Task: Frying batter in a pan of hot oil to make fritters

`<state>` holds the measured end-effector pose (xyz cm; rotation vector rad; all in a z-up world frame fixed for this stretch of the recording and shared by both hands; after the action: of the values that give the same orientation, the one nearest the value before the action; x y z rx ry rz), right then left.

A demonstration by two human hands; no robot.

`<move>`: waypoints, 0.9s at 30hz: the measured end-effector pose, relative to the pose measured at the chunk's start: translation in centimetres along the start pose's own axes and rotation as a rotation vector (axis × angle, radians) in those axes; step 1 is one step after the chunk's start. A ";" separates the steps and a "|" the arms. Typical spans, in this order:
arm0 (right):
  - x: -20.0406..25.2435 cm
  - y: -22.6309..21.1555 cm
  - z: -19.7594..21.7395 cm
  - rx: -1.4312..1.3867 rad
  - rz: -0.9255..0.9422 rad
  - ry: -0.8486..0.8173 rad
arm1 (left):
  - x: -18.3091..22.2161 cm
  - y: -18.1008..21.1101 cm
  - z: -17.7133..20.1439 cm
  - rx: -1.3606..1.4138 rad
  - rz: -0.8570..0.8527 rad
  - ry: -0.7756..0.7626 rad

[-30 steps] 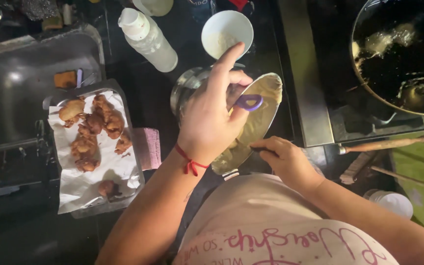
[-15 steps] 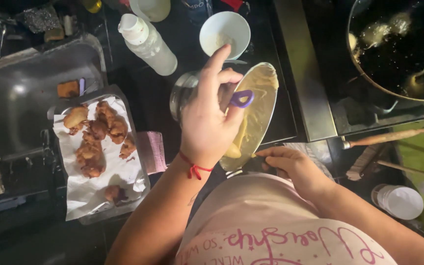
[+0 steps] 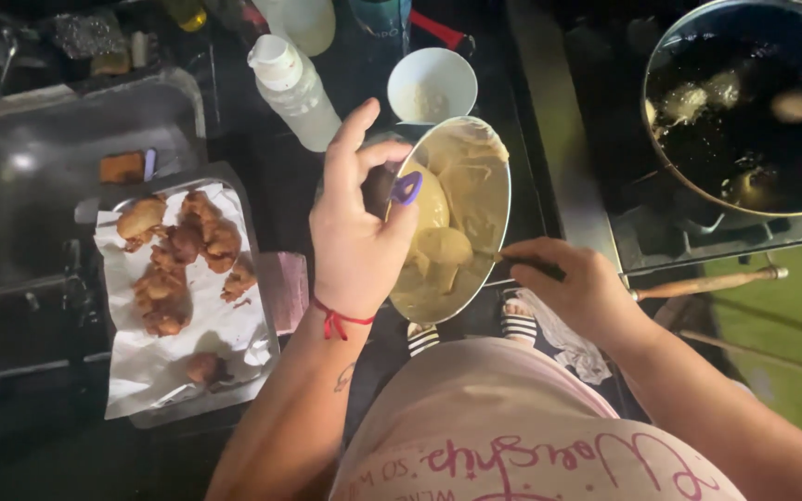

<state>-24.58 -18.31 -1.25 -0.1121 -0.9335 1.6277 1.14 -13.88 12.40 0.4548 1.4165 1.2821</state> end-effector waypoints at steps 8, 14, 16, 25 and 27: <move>3.0 -7.6 0.0 0.929 1.014 0.490 | 0.4 0.0 -0.5 -0.176 -0.058 -0.013; 2.2 -8.7 -1.7 0.877 1.121 0.487 | 0.7 0.0 -1.8 -0.007 -0.028 -0.082; 1.6 -7.7 -2.6 0.926 1.141 0.352 | 1.0 0.5 -2.3 -0.121 -0.066 -0.092; -0.8 -5.9 -3.2 0.926 1.119 0.387 | 1.5 1.0 -3.3 -0.163 -0.152 -0.110; -0.6 -5.2 -3.6 0.944 1.100 0.313 | 1.6 1.0 -3.4 -0.161 -0.149 -0.106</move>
<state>-18.41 -17.13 -0.69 -0.2350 0.3224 2.7867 -2.70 -13.69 11.81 0.2980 1.2251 1.2222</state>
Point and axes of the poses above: each hand's wrist, its own x-axis away from the middle knuckle, its own z-axis out of the back of the hand, y = z × x, the point moved 9 cm from there along -x, towards the middle knuckle, and after that the axes turned 10 degrees about x, right-handed, at the moved point
